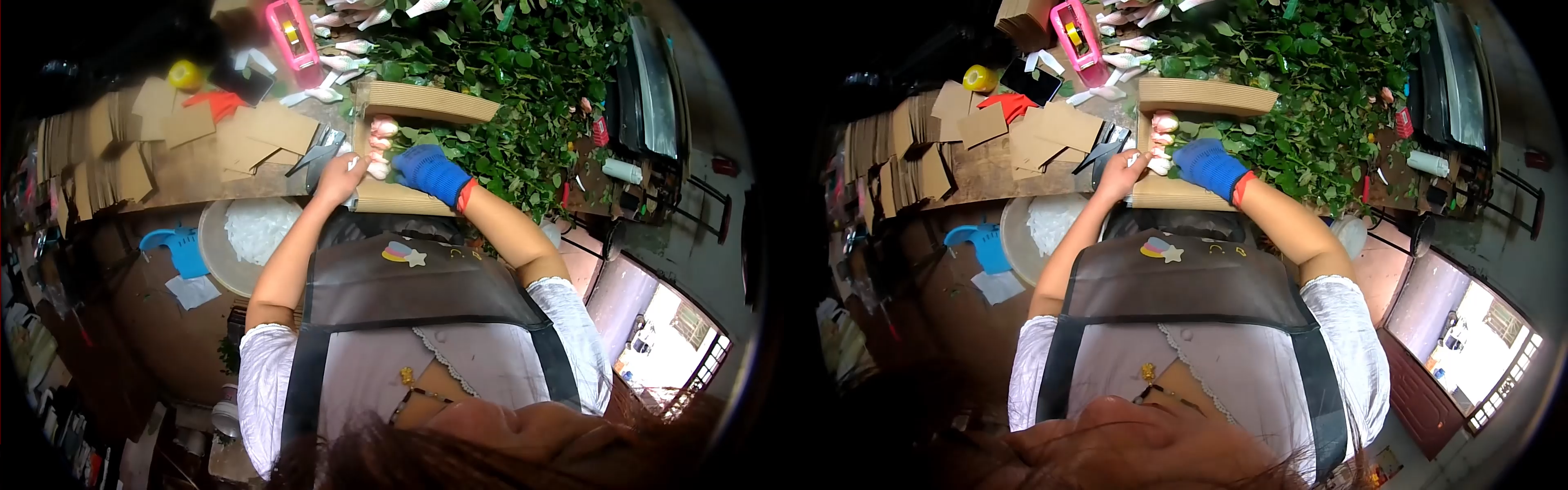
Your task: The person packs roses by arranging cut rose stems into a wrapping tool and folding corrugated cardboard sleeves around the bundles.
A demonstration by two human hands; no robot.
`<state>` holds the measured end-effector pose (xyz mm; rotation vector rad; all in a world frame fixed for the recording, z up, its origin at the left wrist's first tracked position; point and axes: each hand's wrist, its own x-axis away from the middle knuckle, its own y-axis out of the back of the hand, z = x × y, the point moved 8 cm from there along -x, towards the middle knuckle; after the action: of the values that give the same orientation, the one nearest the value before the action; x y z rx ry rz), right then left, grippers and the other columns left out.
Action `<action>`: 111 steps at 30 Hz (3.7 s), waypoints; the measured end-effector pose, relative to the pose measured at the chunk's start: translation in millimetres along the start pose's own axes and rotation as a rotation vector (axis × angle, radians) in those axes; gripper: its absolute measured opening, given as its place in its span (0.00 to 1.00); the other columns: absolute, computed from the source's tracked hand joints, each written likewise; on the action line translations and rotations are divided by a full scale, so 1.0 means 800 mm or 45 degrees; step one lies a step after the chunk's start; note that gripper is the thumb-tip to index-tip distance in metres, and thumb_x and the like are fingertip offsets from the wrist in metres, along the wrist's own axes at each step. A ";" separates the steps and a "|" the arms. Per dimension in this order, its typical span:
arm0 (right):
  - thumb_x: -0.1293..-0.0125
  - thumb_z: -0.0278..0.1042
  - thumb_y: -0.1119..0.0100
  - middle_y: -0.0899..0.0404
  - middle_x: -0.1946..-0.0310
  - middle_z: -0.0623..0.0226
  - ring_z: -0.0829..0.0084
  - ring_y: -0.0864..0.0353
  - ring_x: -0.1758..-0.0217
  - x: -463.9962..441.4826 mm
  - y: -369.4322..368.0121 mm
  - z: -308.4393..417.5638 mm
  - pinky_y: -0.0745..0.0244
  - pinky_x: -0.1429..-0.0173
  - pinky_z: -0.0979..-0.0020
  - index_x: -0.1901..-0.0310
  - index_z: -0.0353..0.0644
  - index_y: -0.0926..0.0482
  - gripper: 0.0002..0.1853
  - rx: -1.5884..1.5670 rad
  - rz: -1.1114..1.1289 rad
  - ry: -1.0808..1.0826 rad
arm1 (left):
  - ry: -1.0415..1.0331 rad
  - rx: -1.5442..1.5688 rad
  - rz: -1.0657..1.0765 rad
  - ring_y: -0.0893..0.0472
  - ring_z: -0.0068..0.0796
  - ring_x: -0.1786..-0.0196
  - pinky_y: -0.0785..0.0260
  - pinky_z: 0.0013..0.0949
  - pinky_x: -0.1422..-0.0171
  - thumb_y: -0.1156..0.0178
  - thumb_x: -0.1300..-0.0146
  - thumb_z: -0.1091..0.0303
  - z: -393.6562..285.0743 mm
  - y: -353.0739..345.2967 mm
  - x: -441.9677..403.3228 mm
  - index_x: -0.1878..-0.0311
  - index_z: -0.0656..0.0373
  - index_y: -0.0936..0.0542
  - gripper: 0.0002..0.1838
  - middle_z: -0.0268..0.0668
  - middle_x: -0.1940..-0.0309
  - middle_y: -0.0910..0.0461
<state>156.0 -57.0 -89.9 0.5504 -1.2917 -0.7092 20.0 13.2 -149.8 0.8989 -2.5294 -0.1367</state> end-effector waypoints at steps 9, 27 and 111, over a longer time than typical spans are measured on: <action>0.31 0.43 0.45 0.13 0.60 0.55 0.56 0.12 0.55 -0.014 -0.018 0.009 0.21 0.54 0.54 0.55 0.48 0.16 0.12 0.251 0.187 0.002 | 0.162 -0.239 -0.708 0.24 0.34 0.75 0.33 0.40 0.68 0.39 0.34 0.60 0.025 0.121 0.125 0.68 0.59 0.21 0.12 0.38 0.79 0.23; 0.38 0.40 0.41 0.14 0.67 0.54 0.51 0.13 0.61 -0.001 0.012 0.006 0.22 0.58 0.52 0.63 0.44 0.14 0.11 0.103 -0.006 0.190 | -0.436 -0.504 0.125 0.51 0.64 0.20 0.47 0.50 0.19 0.17 0.59 0.50 -0.058 0.001 -0.025 0.27 0.56 0.38 0.57 0.61 0.22 0.55; 0.33 0.39 0.43 0.18 0.53 0.52 0.48 0.17 0.53 -0.019 0.048 -0.030 0.21 0.51 0.54 0.37 0.52 0.28 0.23 0.044 -0.755 0.006 | -0.362 -0.457 -0.466 0.44 0.55 0.24 0.65 0.59 0.20 0.28 0.44 0.48 -0.034 -0.004 -0.053 0.57 0.59 0.13 0.23 0.48 0.31 0.33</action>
<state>184.3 -20.1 -76.9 0.9812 -1.1397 -1.1717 62.9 38.2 -142.3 1.2471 -2.4385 -0.8566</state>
